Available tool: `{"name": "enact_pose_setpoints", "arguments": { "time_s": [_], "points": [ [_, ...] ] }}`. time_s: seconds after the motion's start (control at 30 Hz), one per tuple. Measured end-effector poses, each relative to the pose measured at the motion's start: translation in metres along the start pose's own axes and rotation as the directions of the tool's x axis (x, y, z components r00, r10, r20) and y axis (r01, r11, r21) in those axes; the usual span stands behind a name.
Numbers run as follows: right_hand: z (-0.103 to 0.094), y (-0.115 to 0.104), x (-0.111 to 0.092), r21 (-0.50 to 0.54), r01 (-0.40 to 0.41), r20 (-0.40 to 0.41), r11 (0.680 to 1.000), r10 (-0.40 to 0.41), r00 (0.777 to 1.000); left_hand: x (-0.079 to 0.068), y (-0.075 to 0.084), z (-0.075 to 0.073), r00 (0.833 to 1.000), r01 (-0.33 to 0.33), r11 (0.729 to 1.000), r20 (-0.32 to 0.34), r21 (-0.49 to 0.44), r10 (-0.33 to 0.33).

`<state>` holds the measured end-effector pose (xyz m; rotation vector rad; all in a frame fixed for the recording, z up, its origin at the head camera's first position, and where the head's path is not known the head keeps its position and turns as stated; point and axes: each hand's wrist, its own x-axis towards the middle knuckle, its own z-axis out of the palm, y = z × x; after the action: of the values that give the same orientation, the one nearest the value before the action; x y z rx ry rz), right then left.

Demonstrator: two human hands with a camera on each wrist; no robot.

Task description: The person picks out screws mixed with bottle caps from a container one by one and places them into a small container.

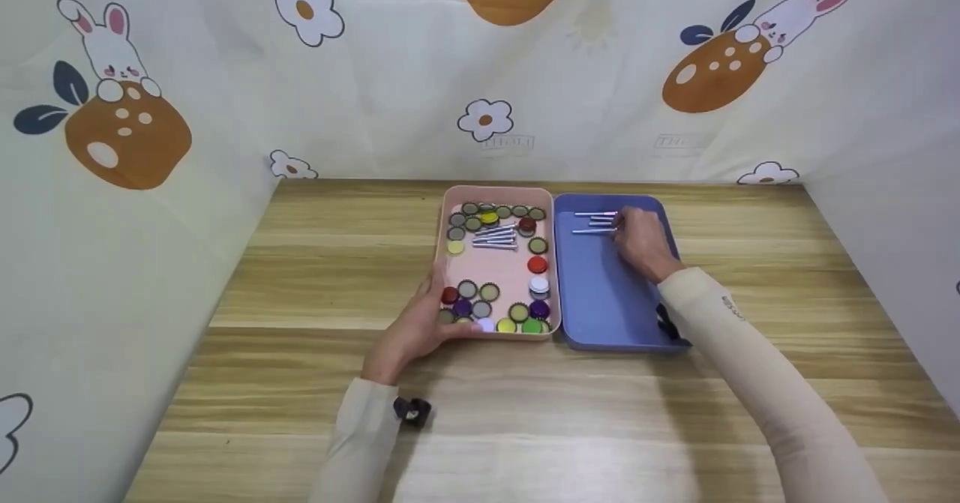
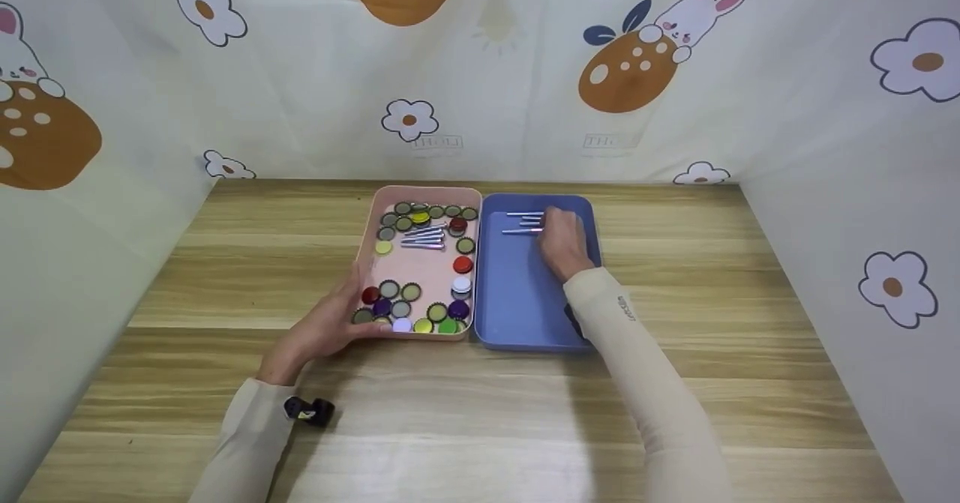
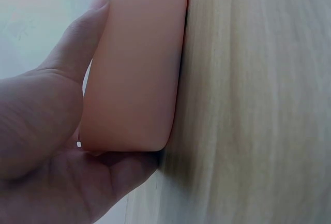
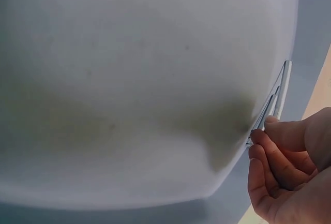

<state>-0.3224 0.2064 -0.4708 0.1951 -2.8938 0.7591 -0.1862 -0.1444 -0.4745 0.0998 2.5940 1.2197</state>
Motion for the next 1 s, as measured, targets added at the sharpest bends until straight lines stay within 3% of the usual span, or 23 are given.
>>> {"name": "enact_pose_setpoints", "arguments": {
  "time_s": [0.53, 1.0],
  "points": [
    [0.0044, 0.0006, -0.0008, 0.028, -0.016, -0.026, 0.999, 0.017, 1.0, -0.0006, 0.001, 0.0002, 1.0, 0.01, 0.999, -0.002, -0.042, -0.011],
    [0.0029, 0.0004, 0.0002, 0.062, -0.099, -0.013, 0.993, 0.1, 0.995, 0.0008, 0.0002, 0.0006, 1.0, 0.021, 1.0, 0.005, -0.008, -0.021]
  ]
}}
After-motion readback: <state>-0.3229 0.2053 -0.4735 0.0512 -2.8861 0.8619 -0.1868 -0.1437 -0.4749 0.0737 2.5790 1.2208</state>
